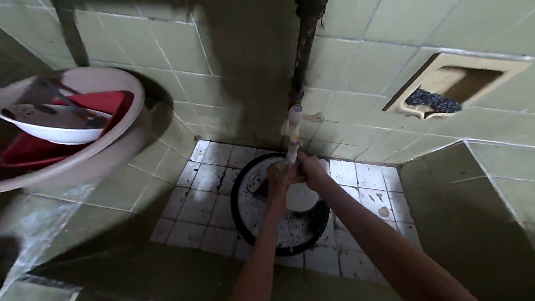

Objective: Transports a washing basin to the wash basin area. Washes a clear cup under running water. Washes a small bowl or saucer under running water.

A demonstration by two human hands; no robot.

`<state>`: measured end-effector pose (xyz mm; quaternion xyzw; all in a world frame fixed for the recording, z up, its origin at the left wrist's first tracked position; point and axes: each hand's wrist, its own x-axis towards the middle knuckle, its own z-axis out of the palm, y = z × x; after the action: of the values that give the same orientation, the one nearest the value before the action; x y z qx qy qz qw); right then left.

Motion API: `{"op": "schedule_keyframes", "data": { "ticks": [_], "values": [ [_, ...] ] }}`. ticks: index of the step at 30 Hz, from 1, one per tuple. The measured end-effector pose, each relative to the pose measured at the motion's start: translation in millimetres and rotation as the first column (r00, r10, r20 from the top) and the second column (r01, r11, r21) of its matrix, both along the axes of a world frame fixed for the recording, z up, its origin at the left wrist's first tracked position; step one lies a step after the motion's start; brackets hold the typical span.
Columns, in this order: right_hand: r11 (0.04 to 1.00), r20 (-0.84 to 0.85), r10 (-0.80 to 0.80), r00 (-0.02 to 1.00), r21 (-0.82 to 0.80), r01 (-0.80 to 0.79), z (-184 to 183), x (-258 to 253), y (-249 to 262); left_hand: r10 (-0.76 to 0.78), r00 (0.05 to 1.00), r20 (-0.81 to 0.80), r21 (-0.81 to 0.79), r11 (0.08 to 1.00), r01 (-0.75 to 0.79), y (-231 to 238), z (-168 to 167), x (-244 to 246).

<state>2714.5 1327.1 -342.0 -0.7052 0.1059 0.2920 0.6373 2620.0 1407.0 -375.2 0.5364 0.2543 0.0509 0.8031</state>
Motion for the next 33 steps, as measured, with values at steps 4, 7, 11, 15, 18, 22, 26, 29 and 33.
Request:
{"op": "schedule_keyframes", "data": {
  "ticks": [4, 7, 11, 15, 18, 22, 26, 29, 33],
  "values": [
    [0.994, -0.045, 0.106, 0.993, -0.018, -0.107, 12.6, -12.4, -1.7, -0.025, 0.996, -0.087, 0.191, 0.981, 0.042, 4.1, -10.5, 0.3],
    [0.827, 0.282, 0.544, 0.790, -0.023, -0.561, 7.5, -30.7, -23.9, 0.026, 0.978, -0.207, 0.096, 0.995, -0.006, 15.8, -2.6, -0.1],
    [0.799, 0.297, 0.594, 0.747, -0.108, -0.592, -6.3, -8.3, -30.3, -0.031, 0.964, -0.263, 0.065, 0.997, 0.050, 2.9, 2.3, -4.2],
    [0.963, 0.142, 0.268, 0.953, -0.065, -0.262, -7.7, -16.7, 0.2, 0.056, 0.991, -0.122, 0.083, 0.996, -0.046, 7.6, -12.1, 0.9],
    [0.882, 0.309, 0.454, 0.835, -0.286, -0.374, -5.3, -56.3, -6.3, 0.126, 0.977, -0.173, -0.023, 0.991, -0.132, 16.3, -9.6, -1.5],
    [0.652, 0.492, 0.751, 0.441, -0.443, -0.615, -27.7, -53.6, -35.1, -0.023, 0.940, -0.341, -0.166, 0.986, -0.036, 21.5, -1.5, -3.7],
    [0.937, 0.118, 0.339, 0.933, 0.047, -0.346, -14.6, -30.9, -28.1, -0.009, 0.978, -0.207, -0.023, 1.000, 0.004, 6.4, -5.3, 1.9],
    [0.993, -0.235, 0.035, 0.971, 0.115, -0.008, -11.8, -4.9, -3.1, -0.010, 1.000, 0.020, 0.136, 0.991, 0.008, 6.3, -11.3, 2.4],
    [0.982, -0.036, 0.124, 0.992, 0.145, -0.118, -7.2, -35.9, -6.7, -0.008, 1.000, 0.022, 0.131, 0.991, 0.005, 15.5, -18.2, -7.2]
  ]
}}
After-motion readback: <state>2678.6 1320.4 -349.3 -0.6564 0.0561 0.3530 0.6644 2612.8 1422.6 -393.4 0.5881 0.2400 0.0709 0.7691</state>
